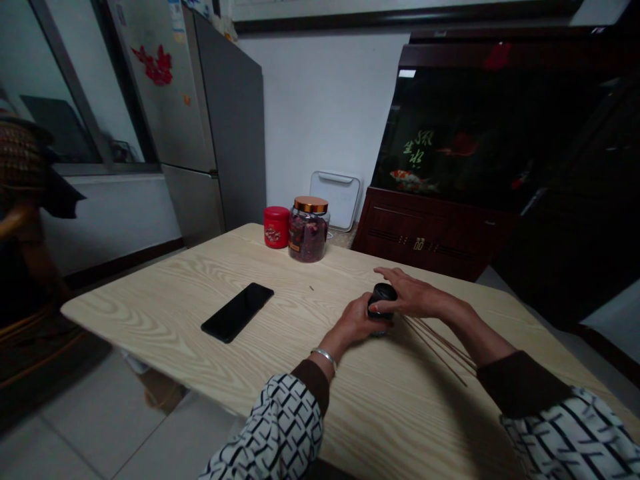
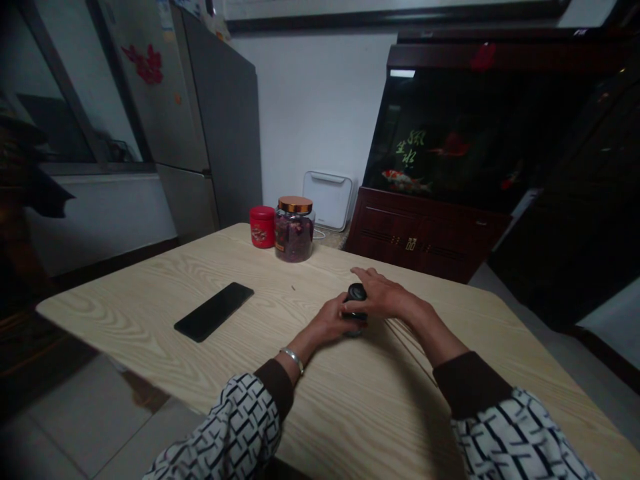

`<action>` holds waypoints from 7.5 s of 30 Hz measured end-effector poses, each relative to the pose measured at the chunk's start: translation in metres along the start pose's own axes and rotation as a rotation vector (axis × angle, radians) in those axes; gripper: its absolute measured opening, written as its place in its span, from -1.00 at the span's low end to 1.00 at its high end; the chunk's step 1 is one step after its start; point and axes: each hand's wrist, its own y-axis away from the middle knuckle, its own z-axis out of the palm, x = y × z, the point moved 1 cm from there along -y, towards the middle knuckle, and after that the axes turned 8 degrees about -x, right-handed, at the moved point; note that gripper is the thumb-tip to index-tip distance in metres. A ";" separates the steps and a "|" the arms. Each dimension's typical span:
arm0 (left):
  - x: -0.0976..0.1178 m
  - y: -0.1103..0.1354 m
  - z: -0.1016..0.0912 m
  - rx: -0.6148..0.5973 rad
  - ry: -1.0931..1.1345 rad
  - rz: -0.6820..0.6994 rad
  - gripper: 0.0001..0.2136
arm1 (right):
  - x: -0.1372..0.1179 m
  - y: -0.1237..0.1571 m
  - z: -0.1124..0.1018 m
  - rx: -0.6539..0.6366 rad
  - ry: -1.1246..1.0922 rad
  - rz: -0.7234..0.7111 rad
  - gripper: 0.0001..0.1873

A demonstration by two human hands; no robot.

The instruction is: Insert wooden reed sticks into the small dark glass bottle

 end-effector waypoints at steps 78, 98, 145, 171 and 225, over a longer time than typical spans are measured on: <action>-0.005 -0.004 -0.003 0.067 -0.091 0.025 -0.37 | 0.074 0.044 0.104 0.009 0.259 0.496 -0.68; 0.002 -0.001 -0.005 0.059 -0.105 0.014 -0.37 | 0.035 -0.004 0.037 1.107 -1.260 -0.065 -0.79; -0.001 -0.003 -0.004 0.058 -0.101 0.014 -0.39 | 0.080 0.035 0.085 0.298 0.001 0.483 -0.83; -0.002 -0.002 -0.005 0.060 -0.108 0.006 -0.33 | 0.024 -0.005 0.037 0.983 -1.087 -0.039 -0.72; -0.001 -0.002 -0.004 0.061 -0.069 0.007 -0.37 | 0.057 0.040 -0.001 1.204 -1.200 -0.106 -0.80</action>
